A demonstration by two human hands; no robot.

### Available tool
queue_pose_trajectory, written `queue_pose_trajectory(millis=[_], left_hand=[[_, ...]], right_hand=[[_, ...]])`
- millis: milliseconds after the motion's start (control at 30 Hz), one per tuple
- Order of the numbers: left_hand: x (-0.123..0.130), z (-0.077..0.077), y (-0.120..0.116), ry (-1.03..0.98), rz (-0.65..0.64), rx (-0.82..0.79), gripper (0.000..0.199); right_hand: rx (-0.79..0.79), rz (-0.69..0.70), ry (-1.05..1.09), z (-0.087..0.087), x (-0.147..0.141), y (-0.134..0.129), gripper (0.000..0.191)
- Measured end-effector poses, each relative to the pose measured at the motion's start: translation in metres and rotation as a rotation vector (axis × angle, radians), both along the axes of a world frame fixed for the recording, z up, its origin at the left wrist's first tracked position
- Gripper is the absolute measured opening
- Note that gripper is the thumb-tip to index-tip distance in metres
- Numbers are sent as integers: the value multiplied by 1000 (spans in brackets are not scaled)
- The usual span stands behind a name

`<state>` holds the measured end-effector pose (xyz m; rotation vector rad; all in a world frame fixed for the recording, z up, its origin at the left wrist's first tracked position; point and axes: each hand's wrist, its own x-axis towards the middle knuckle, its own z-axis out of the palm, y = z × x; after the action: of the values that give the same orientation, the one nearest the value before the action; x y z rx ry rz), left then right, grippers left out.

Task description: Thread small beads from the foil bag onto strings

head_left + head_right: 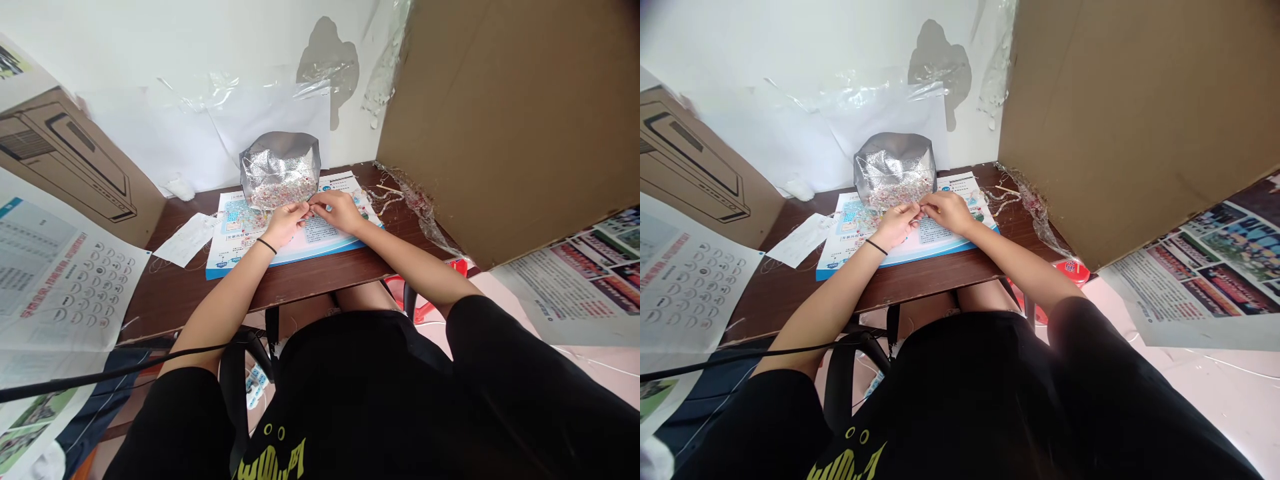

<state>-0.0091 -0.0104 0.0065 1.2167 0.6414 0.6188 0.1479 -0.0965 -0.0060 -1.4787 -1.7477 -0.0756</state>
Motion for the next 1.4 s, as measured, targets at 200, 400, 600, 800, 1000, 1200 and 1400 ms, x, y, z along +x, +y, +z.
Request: queue_pose_trajectory(millis=[200,400,600,800,1000,1200,1400], left_hand=[[1,-2,4,23,107,133,23],[-3,4,21,-42,412,120,20],[-10,11,32,-204,577,5,26],[-14,25,34,-332,724,-138,23],[-23,33,39,-420,752,-260,30],[-24,38,36,-373,867,-95,21],[-22,39,33,-354,880,27,23]], right_hand=[[-25,-112,8,1,-1,0,19],[-141,-278,23,5,8,2,18],[-279,-507,-140,10,19,2,23],[-351,-602,-231,12,27,1,31],[-458,-604,-238,12,29,2,34],[-511,-666,-233,18,31,-2,37],[-498,-680,-187,23,33,-7,36]])
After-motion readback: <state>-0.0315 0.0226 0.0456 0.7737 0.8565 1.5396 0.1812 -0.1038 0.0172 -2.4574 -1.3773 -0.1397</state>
